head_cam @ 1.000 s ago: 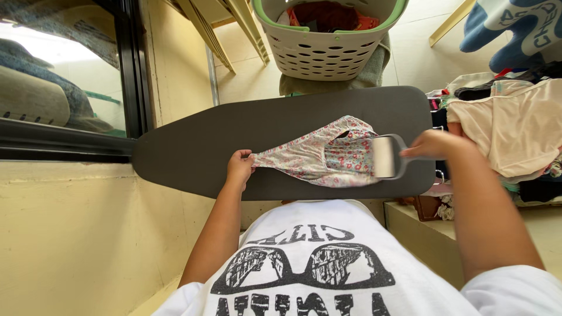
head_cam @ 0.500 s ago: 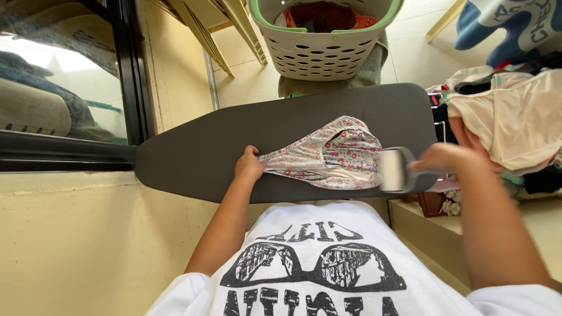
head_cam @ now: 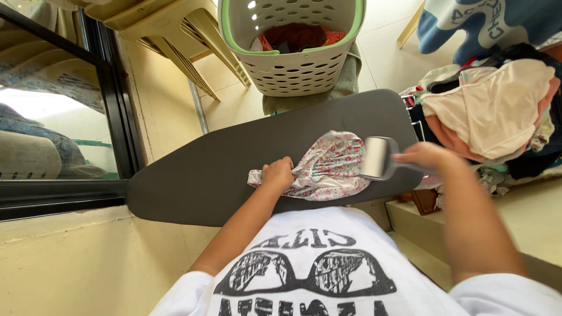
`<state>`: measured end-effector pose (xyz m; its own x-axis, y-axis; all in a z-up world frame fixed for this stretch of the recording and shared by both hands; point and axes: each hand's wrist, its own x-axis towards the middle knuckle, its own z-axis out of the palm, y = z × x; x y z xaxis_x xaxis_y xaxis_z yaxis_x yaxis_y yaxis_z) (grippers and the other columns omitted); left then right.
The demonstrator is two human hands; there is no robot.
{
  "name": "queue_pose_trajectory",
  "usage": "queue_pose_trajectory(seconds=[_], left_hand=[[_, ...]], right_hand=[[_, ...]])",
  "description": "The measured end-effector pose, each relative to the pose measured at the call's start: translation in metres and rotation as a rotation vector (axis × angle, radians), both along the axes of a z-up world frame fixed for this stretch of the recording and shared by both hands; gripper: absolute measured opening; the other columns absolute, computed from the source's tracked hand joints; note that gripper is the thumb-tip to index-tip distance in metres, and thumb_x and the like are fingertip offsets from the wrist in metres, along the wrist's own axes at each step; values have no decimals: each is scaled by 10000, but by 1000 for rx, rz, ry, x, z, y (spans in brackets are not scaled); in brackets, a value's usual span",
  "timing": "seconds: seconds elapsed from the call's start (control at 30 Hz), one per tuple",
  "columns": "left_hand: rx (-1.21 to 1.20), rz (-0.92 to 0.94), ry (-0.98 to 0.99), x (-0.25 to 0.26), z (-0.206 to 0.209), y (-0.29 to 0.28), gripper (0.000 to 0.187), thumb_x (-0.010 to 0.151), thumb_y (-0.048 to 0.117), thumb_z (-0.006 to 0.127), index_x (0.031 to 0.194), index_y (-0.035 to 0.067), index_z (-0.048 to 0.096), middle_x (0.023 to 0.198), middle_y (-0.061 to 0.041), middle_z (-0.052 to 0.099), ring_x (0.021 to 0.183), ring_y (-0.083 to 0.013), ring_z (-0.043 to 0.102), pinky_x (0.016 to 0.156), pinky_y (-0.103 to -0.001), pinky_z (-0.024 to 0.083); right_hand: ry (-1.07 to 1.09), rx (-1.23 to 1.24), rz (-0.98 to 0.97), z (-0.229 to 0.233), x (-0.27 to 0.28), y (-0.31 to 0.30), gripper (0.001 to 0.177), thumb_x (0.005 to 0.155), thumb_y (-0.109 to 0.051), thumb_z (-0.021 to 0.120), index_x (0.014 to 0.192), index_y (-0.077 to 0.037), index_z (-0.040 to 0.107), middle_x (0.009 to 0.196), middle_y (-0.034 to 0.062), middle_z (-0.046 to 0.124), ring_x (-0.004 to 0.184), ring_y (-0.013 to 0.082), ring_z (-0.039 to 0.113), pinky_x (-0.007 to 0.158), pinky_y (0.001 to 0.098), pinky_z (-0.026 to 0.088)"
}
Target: The person rolls a lint roller over clothing items and small towels on an ironing board, peels a used adhesive sheet off the roller, and folds the items by hand before placing them onto a stack.
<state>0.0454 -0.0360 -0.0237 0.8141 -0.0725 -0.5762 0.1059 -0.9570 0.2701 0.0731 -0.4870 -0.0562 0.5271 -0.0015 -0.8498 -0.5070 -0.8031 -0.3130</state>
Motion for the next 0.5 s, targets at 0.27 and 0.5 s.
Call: queue_pose_trajectory(seconds=[0.27,0.5], left_hand=[[-520,185,145,72,-93,-47,625,846,349,859,1308,46,565,1134,-120,681,1038,-223,670,886,-363,541],[-1506,810,131,134,-70,-50,274,984,77,684,1242,18,614,1020,-35,672,880,-141,633,795,-307,549]], right_hand=[[-422,-118,-36,13,-75,94,798,629,-550,976,1133,-1,691,991,169,728,898,307,726,803,422,576],[-884,-140,-423,35,-68,152,305,702,-179,846,858,10,664,831,224,712,791,395,699,719,474,556]])
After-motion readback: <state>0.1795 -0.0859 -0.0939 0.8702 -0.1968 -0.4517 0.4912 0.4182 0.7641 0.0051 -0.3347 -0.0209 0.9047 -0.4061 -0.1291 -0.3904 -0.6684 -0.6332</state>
